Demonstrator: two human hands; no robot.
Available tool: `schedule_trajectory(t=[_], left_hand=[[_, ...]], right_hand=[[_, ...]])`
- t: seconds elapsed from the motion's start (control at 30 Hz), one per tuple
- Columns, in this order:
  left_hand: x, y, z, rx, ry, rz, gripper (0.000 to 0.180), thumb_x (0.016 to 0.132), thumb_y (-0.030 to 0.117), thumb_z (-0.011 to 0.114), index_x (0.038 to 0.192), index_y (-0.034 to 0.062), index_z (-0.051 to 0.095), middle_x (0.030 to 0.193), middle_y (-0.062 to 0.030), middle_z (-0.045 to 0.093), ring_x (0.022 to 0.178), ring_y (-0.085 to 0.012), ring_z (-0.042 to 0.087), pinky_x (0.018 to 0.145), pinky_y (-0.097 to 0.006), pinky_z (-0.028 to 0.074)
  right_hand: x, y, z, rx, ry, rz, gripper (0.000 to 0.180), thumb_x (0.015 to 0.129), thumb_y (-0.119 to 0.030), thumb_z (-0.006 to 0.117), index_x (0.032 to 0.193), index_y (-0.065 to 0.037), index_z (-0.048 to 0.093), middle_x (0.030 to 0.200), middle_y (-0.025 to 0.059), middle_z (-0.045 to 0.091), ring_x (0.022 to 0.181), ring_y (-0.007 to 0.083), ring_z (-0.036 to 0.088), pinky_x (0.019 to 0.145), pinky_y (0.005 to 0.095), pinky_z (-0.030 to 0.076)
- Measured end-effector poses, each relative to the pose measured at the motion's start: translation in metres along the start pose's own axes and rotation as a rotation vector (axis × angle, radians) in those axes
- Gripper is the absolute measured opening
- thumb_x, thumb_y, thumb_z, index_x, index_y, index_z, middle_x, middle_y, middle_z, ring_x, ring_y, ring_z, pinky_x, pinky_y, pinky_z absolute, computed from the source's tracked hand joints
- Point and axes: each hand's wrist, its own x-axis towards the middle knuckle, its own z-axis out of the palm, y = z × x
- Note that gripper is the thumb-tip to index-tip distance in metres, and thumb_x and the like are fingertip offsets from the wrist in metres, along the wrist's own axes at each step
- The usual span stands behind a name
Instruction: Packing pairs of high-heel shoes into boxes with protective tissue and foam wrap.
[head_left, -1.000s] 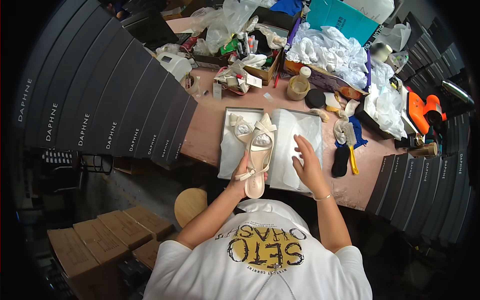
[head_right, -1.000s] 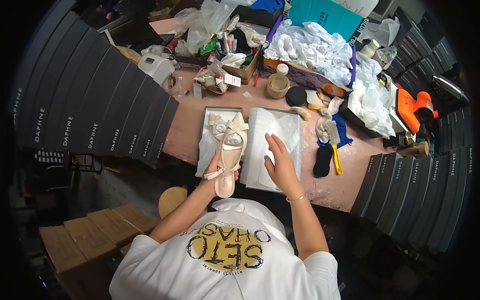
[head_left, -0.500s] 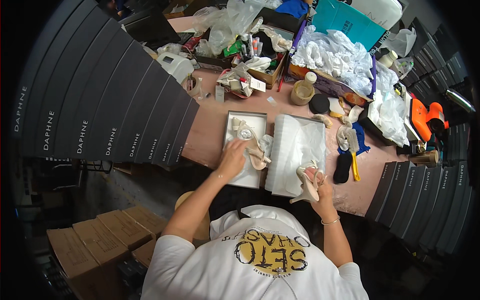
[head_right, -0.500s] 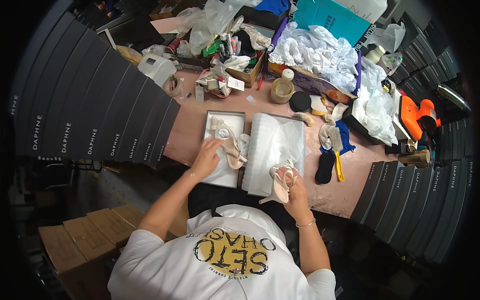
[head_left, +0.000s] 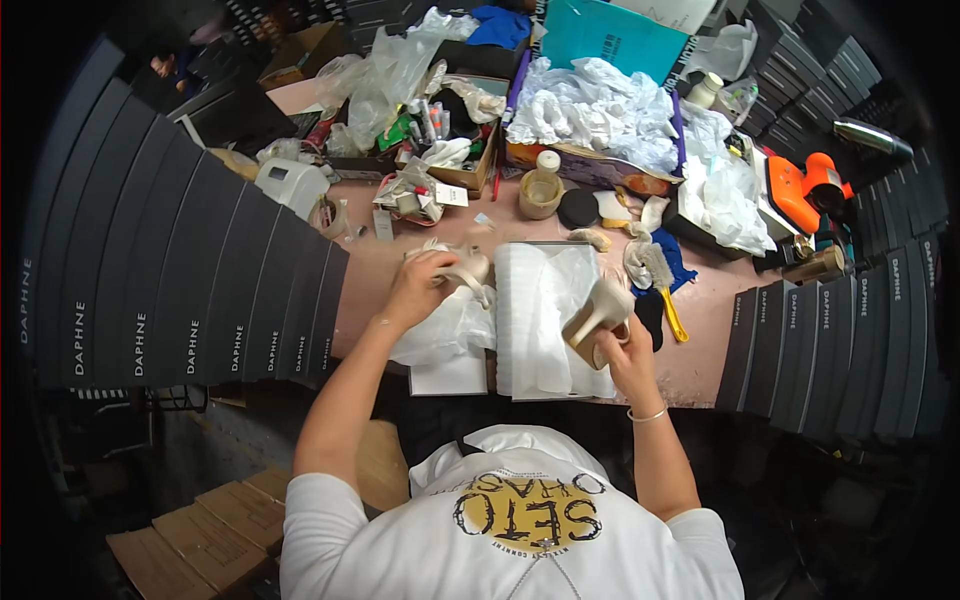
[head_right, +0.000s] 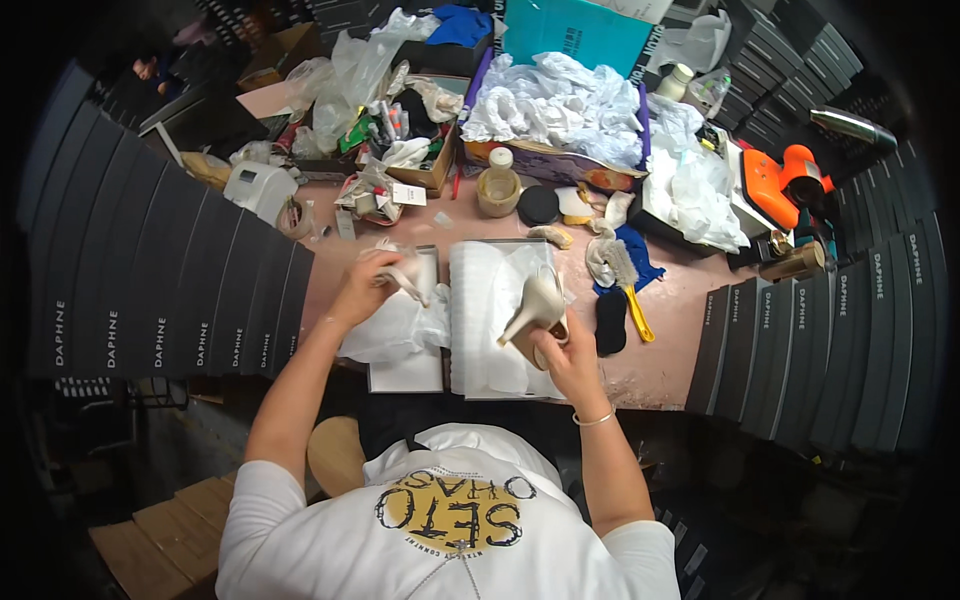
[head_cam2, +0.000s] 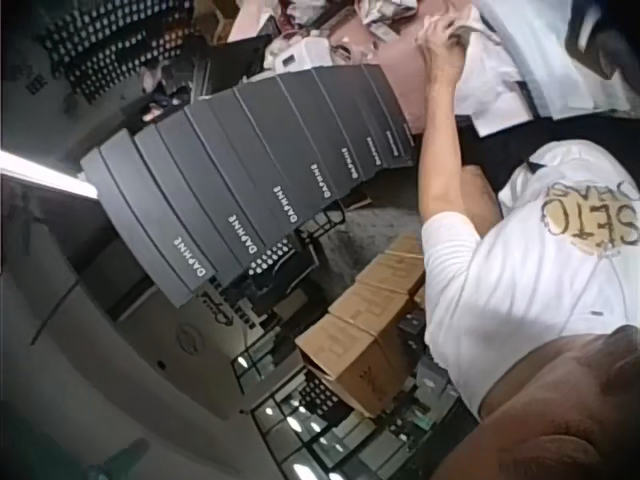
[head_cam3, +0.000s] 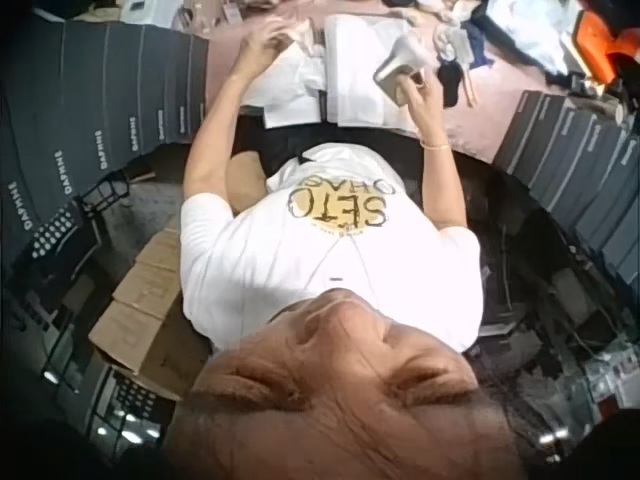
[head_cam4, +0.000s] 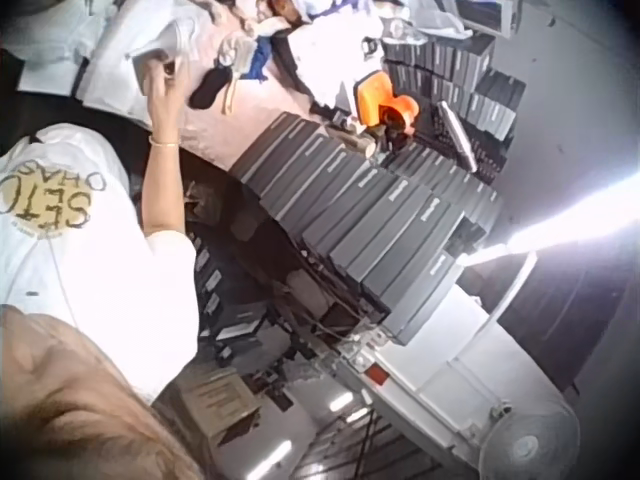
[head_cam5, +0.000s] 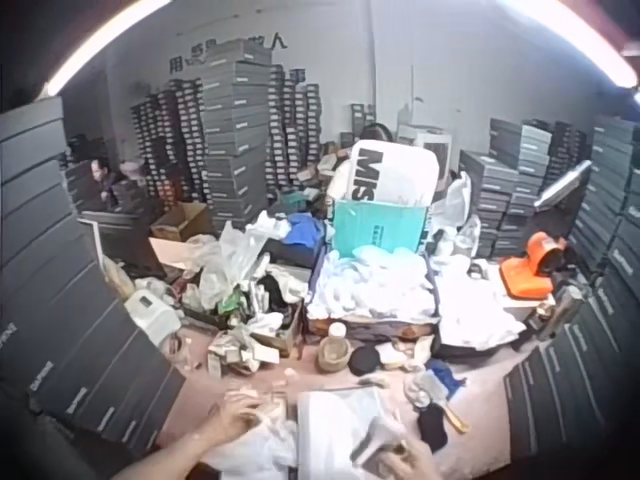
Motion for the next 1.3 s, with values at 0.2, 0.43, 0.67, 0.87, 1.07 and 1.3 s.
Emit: schedule_trajectory(t=[0.2,0.43,0.67,0.87,1.07,1.3], left_hand=[[-0.042,0.078,0.006,-1.294,-0.412,-0.430,0.039,0.092,0.022,0.059,0.123,-0.0004,0.050,0.110,-0.0048,0.060,0.098,-0.0119,0.060,0.084,-0.027,0.049],[-0.070,0.091,0.037,-1.582,-0.455,-0.599,0.045,0.090,0.023,0.058,0.125,-0.0019,0.046,0.110,-0.0097,0.061,0.097,-0.0143,0.062,0.083,-0.028,0.052],[-0.070,0.085,0.036,-1.454,-0.532,-0.531,0.047,0.090,0.023,0.058,0.128,-0.0023,0.044,0.115,-0.0096,0.058,0.103,-0.0151,0.059,0.088,-0.028,0.049],[-0.067,0.081,0.032,-1.293,-0.573,-0.477,0.041,0.090,0.021,0.060,0.123,-0.0022,0.050,0.112,-0.0077,0.060,0.101,-0.0135,0.058,0.089,-0.028,0.046],[-0.064,0.087,0.016,-1.023,-0.636,-0.443,0.041,0.086,0.021,0.067,0.117,-0.0033,0.056,0.106,-0.0067,0.063,0.099,-0.0123,0.056,0.088,-0.027,0.045],[-0.068,0.090,0.007,-0.831,-0.614,-0.393,0.038,0.084,0.019,0.071,0.112,-0.0029,0.059,0.093,-0.0047,0.064,0.082,-0.0088,0.053,0.073,-0.024,0.044]], right_hand=[[0.022,0.011,0.024,0.775,-0.228,0.469,0.045,0.100,-0.039,0.038,0.118,-0.001,0.053,0.104,0.0077,0.063,0.090,0.0143,0.062,0.079,0.0290,0.052],[0.011,0.017,0.046,0.910,-0.389,0.581,0.045,0.099,-0.039,0.042,0.117,0.001,0.052,0.103,0.0084,0.063,0.085,0.0136,0.065,0.073,0.0273,0.055],[0.008,0.027,0.043,0.889,-0.464,0.538,0.045,0.098,-0.039,0.045,0.120,-0.002,0.052,0.104,0.0058,0.062,0.087,0.0109,0.063,0.074,0.0263,0.055],[0.005,0.022,0.039,0.807,-0.476,0.447,0.050,0.096,-0.044,0.046,0.122,-0.001,0.051,0.104,0.0045,0.061,0.090,0.0102,0.060,0.077,0.0256,0.052],[-0.002,0.027,0.031,0.572,-0.517,0.275,0.048,0.095,-0.042,0.051,0.118,0.000,0.056,0.106,0.0008,0.060,0.092,0.0075,0.053,0.082,0.0235,0.045],[-0.002,0.020,0.021,0.366,-0.566,0.149,0.045,0.092,-0.040,0.057,0.111,0.000,0.061,0.101,-0.0003,0.060,0.090,0.0080,0.050,0.080,0.0243,0.042]])
